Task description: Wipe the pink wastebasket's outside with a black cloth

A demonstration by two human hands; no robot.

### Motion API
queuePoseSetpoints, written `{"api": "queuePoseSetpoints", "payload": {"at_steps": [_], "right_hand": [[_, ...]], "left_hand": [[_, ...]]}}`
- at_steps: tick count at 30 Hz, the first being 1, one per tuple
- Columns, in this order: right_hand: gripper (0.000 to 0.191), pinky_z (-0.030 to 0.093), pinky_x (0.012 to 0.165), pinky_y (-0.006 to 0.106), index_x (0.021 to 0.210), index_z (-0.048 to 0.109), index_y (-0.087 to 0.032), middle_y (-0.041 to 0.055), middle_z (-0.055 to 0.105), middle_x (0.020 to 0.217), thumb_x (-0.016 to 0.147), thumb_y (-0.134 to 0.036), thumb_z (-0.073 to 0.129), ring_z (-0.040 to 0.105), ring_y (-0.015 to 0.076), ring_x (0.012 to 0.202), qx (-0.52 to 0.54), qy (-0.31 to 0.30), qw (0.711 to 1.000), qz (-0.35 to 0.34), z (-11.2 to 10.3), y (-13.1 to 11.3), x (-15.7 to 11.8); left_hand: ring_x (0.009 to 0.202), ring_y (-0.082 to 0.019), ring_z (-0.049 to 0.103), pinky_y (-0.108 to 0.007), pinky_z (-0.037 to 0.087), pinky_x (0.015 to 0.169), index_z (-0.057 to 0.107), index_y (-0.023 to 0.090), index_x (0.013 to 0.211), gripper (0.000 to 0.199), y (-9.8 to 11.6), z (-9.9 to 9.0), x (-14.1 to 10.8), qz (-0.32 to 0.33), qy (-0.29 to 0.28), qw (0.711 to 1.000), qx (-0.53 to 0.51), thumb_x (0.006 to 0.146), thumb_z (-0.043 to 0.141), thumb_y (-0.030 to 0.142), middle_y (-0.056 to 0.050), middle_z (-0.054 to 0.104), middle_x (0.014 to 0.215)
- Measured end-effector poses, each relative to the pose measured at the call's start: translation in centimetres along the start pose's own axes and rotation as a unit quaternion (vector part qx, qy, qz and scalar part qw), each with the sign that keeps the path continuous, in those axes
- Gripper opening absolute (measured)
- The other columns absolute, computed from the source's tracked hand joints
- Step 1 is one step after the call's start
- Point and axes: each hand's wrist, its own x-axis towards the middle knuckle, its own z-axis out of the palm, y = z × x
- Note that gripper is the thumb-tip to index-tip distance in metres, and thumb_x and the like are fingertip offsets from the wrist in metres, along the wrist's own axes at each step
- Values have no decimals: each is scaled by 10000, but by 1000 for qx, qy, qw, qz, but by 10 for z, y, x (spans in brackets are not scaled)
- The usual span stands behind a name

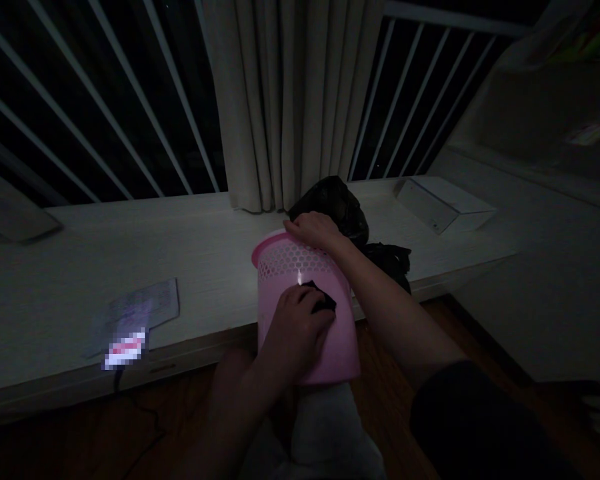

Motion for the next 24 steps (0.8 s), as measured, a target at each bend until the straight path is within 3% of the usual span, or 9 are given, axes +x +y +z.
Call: {"api": "queuePoseSetpoints", "payload": {"at_steps": [3,6,9,13,15,17,22,24], "right_hand": [[597,457,806,337,952,751,-148,157,724,1003,959,-523,286,667,279,964,4,-4,1000,6,0,2,0],[594,461,790,337,945,753,-148,155,726,992,958,-520,289,669,271,948,8,5,1000,1,1,3,0],[597,460,793,328,946,756,-153,148,728,993,961,-513,280,666,263,959,10,4,1000,-3,0,1,0],[594,454,823,318,956,753,-150,156,725,1028,955,-523,290,660,269,1002,2,0,1000,2,-2,-5,0],[586,454,822,321,958,749,-149,158,724,1029,951,-523,298,661,275,1004,-1,2,1000,6,-3,-5,0],[587,457,814,324,956,749,-149,157,725,1025,952,-522,296,663,279,998,-1,3,1000,7,-3,-4,0],[591,456,798,310,954,750,-152,149,726,1009,961,-520,288,668,263,968,6,-7,1000,7,-2,5,-2],[598,454,798,307,964,746,-146,151,723,1014,965,-524,282,667,258,966,9,-12,1000,6,-2,6,-1]], "left_hand": [[984,-211,540,-432,423,968,695,223,855,58,31,8,-30,76,-24,996,-32,820,670,183,-12,667,948],[942,-185,543,-400,418,983,678,208,832,30,45,10,-41,89,-52,994,-38,810,692,192,1,660,908],[992,-210,535,-404,445,934,691,215,872,80,25,2,-23,64,-71,994,-45,807,672,172,-20,660,964],[983,-251,531,-451,466,879,711,185,949,156,-19,-12,9,-58,34,998,9,853,590,163,-87,641,1007],[978,-262,521,-467,471,874,714,170,955,170,-26,-14,11,-83,66,994,31,861,572,163,-102,633,1005],[978,-265,516,-472,480,864,710,180,951,176,-13,-11,0,-73,50,996,32,847,571,156,-98,634,1013],[906,-218,544,-445,484,886,685,205,858,136,47,0,-48,9,20,999,-42,831,569,140,-53,649,894],[884,-204,549,-429,483,889,678,203,853,139,50,0,-51,27,8,998,-56,844,559,132,-41,650,877]]}}
